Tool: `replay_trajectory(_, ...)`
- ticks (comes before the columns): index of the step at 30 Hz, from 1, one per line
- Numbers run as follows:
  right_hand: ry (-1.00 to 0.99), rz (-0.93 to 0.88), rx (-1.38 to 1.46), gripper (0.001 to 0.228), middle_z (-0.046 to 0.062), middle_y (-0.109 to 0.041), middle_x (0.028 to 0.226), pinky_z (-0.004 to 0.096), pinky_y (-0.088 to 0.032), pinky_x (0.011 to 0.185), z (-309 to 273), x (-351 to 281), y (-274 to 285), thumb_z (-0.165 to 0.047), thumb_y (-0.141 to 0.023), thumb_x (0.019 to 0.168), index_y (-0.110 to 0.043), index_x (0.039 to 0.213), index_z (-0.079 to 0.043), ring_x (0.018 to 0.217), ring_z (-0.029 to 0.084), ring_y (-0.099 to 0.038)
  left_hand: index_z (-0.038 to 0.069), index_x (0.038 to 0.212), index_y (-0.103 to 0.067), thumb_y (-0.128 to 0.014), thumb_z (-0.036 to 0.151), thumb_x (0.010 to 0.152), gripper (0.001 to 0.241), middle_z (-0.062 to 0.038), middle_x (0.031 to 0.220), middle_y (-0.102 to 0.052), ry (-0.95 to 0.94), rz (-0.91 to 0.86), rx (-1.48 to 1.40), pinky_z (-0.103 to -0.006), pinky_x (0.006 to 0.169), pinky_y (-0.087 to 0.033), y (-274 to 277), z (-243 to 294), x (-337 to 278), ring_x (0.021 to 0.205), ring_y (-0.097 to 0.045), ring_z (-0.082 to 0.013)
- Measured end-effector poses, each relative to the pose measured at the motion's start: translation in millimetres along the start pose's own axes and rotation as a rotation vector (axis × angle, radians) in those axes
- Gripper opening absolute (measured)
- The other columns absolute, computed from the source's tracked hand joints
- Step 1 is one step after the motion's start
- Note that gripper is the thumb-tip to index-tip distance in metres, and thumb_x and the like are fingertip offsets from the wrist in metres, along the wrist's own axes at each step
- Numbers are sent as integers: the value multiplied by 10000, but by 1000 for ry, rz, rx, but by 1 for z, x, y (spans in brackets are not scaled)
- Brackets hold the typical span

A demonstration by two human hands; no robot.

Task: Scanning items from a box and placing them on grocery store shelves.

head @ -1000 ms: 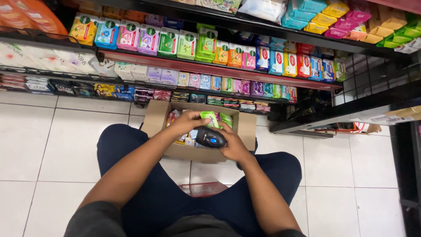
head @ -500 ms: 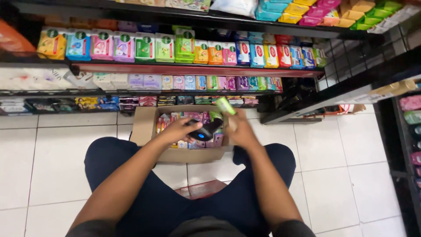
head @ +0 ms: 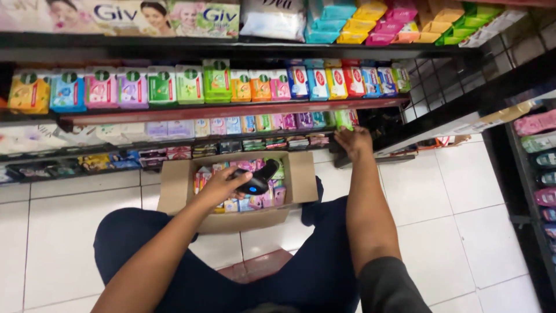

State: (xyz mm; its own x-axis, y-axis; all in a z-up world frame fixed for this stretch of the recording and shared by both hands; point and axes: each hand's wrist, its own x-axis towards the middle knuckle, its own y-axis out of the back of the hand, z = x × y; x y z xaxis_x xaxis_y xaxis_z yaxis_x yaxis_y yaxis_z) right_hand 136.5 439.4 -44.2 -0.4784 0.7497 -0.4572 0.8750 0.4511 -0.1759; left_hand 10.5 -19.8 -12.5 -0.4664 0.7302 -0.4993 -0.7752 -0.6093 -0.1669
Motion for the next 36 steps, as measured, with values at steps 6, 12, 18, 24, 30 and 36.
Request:
replay_trajectory(6,-104,3,78,325,157,-736,1016,452,-650,858,33,41,12,25,-700,891,-552,1178,-13,941,332,-757,9,1156,-640,-710,469,875,543,-94,922,-704,23,-11,-18,-305,662,-632,-6,10,8,690,-690,-135)
replay_trajectory(12,-99,-3,-31,246,122,-716,979,403,-655,756,62,69,12,-13,-740,895,-606,1101,-6,851,279,-755,6,1144,-644,-709,453,880,523,-89,926,-685,38,-9,-24,-314,681,-638,-13,20,12,691,-671,-129)
replay_trajectory(18,-69,135,-100,291,149,-695,845,405,-614,555,73,71,2,-63,-824,877,-583,1015,21,675,292,-723,-6,1133,-640,-711,471,878,546,-101,931,-696,36,-39,-8,-302,686,-644,-17,20,15,720,-698,-130)
replay_trajectory(24,-33,212,-283,312,64,-610,682,329,-393,370,63,58,-15,-194,-823,882,-530,899,-88,483,177,-572,-11,1145,-625,-725,477,872,568,-108,928,-694,37,-49,-22,-292,657,-631,-19,13,19,695,-695,-132)
replay_trajectory(30,-14,264,-400,319,42,-570,600,334,-322,345,42,28,-37,-248,-815,868,-523,812,-131,413,147,-478,17,1168,-627,-721,481,862,563,-109,938,-708,58,-15,3,-274,638,-627,-19,14,16,678,-709,-132)
replay_trajectory(36,11,210,-396,300,40,-591,624,341,-352,378,65,67,-15,-232,-799,879,-541,757,-137,448,157,-514,4,1157,-629,-731,478,864,566,-102,963,-706,43,-21,-10,-279,622,-622,-18,9,19,665,-695,-131)
